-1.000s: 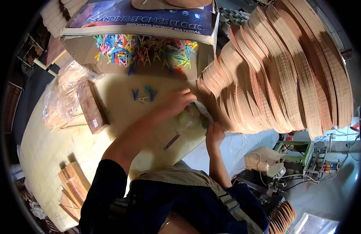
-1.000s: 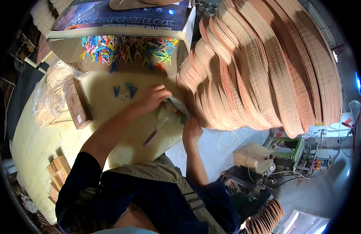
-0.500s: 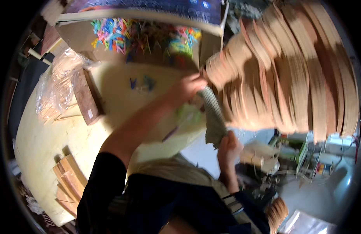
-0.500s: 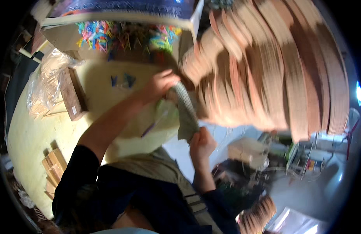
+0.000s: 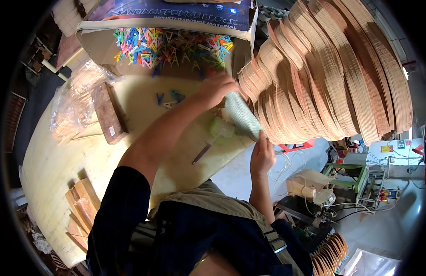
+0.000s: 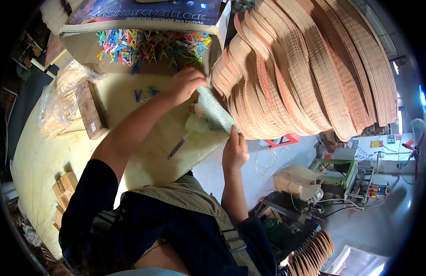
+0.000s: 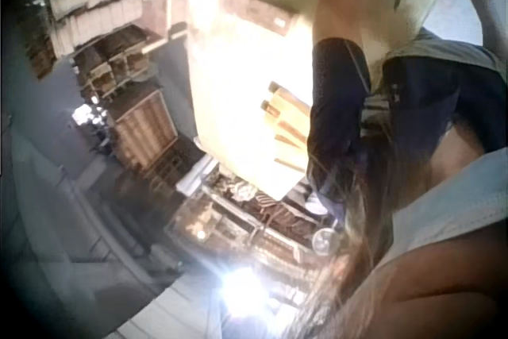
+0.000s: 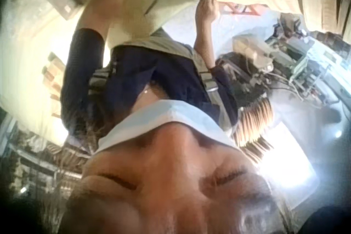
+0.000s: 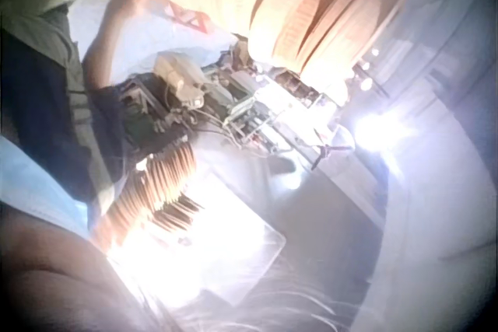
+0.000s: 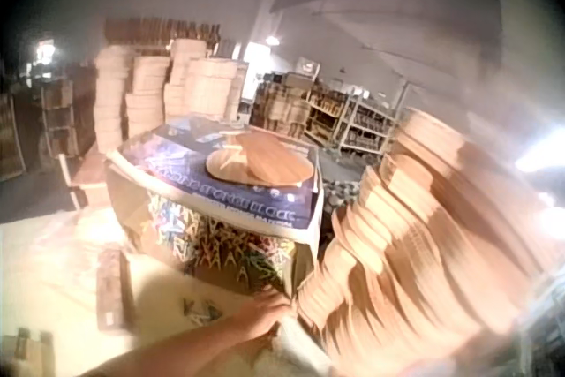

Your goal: The person stacks wooden slats into rectangular frames on a workbench. They then pick up individual frames and apply a white substance to the edges using a brush. The person works in a workshop environment with stacks of materials and other workers visible in the background.

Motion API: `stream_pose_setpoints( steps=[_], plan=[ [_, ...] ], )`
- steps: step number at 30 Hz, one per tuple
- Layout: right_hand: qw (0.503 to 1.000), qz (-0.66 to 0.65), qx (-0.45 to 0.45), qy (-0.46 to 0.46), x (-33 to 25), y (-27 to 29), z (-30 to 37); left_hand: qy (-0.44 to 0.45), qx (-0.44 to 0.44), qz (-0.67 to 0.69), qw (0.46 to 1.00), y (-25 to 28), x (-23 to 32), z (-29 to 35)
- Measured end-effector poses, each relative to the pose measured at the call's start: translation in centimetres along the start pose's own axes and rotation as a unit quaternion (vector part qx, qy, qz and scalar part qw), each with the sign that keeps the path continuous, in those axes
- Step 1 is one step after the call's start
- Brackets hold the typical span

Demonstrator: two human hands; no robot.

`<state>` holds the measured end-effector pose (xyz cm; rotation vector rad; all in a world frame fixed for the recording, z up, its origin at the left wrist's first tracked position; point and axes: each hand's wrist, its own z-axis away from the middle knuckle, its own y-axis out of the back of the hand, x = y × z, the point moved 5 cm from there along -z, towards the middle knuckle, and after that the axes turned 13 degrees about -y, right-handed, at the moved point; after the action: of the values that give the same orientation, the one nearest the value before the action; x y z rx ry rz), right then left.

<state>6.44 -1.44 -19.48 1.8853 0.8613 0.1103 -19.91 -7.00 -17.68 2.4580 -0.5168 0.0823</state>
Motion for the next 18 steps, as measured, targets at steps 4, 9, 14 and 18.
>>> stream_pose_setpoints(
  steps=[4,9,14,18],
  plan=[
    [0.983,-0.099,-0.09,-0.125,2.9,-3.8,2.0,0.055,-0.062,-0.014,0.996,-0.7,-0.8,3.8],
    [0.652,-0.602,-0.243,-0.393,2.9,-5.2,0.8,0.124,0.008,0.031,0.992,-1.0,-1.2,0.6],
    [0.649,-0.686,-0.139,-0.297,-3.9,-2.6,-1.9,0.149,0.031,0.006,0.988,-0.4,-2.6,-1.6],
    [0.805,-0.524,-0.185,-0.209,-4.6,-4.5,-0.4,0.163,0.064,0.002,0.985,0.9,-2.8,-0.9]
  ],
)
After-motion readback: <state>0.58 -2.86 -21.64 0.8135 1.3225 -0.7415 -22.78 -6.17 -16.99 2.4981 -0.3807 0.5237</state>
